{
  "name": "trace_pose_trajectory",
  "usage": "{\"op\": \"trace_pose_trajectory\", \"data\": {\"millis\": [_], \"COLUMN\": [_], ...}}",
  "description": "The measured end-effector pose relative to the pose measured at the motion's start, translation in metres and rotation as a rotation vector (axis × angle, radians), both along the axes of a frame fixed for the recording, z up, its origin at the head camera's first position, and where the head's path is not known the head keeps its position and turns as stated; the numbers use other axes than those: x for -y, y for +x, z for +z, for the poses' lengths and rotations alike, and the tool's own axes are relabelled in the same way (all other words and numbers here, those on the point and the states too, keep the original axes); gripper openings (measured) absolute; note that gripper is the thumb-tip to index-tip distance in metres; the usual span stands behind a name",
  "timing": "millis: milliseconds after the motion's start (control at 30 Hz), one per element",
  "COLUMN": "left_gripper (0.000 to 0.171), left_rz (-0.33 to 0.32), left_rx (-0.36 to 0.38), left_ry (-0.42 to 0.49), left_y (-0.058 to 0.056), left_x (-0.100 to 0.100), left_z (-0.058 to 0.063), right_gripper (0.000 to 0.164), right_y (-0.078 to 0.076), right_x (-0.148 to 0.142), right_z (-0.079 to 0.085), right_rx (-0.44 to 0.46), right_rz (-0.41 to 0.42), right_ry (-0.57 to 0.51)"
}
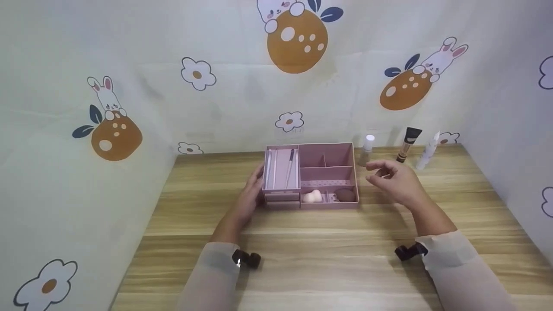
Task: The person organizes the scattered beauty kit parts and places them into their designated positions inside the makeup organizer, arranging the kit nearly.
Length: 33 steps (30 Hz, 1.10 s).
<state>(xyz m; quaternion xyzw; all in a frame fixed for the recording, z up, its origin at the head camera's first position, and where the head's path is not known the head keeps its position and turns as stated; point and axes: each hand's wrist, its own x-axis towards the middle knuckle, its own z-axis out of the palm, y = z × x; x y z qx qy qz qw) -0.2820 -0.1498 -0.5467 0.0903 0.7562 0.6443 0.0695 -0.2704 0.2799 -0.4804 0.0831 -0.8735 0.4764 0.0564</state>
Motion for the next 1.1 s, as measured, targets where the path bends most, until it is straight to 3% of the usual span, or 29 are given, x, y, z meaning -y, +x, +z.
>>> {"op": "trace_pose_trajectory", "data": {"millis": [233,500,733,1100], "left_gripper": [0.053,0.048,0.054,0.050], "left_rz": [0.017,0.015,0.013,0.014], "left_rx": [0.012,0.009,0.010,0.014], "left_ry": [-0.048,0.004,-0.006,-0.028], "left_y": [0.002,0.000,0.001,0.001], "left_x": [0.000,-0.002,0.000,0.000], "left_z": [0.003,0.001,0.001,0.003], "right_gripper": [0.036,0.044,0.040,0.047], "right_y": [0.001,-0.004,-0.009,-0.029], "right_x": [-0.030,-0.071,-0.097,-0.128], "right_z": [0.020,0.036,0.051,0.052], "right_rx": [-0.022,-0.082,-0.017,0.106], "right_rz": [-0.110,-0.233,-0.361,-0.424], "right_ry": [0.006,-0.011,-0.056,-0.080]}}
